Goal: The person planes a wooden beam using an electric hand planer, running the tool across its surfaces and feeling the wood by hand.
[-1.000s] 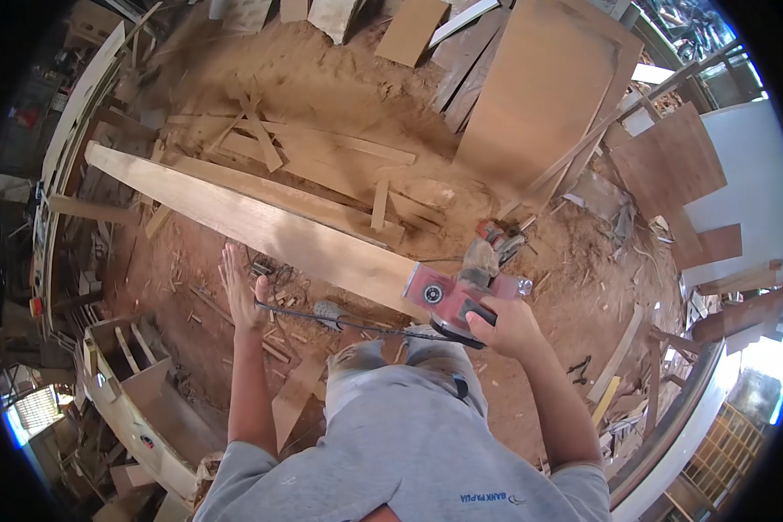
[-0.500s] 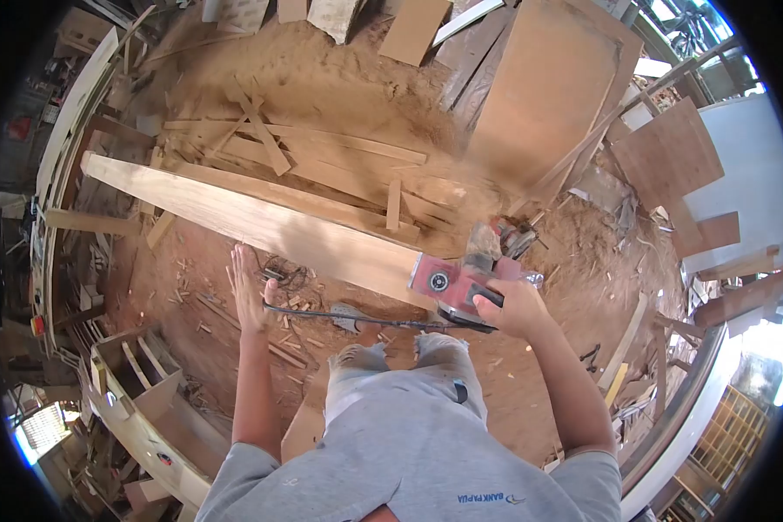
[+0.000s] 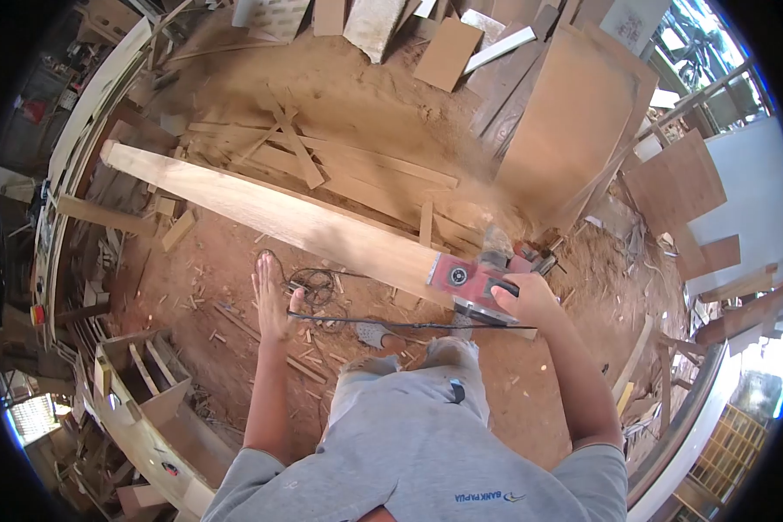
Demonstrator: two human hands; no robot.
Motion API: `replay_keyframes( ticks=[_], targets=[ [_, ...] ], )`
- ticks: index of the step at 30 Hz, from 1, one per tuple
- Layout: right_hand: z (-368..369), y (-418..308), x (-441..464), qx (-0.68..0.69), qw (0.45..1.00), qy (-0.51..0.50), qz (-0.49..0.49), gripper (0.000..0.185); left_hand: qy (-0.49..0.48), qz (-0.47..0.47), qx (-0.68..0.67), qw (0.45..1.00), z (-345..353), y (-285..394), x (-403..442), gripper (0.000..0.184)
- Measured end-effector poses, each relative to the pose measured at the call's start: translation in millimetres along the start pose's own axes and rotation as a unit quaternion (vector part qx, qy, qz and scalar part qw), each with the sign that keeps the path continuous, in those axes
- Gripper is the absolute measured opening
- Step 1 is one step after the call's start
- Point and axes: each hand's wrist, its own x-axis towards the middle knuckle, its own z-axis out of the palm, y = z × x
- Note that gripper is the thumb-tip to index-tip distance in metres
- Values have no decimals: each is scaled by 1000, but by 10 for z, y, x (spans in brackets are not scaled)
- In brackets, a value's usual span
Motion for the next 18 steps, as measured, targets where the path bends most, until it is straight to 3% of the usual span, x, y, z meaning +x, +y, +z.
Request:
replay_keyframes(
  ticks=[18],
  targets=[
    [368,-861,694,-1,1000,-10,-27,34,-19,-37,20,999,-376,-690,322,97]
  ],
)
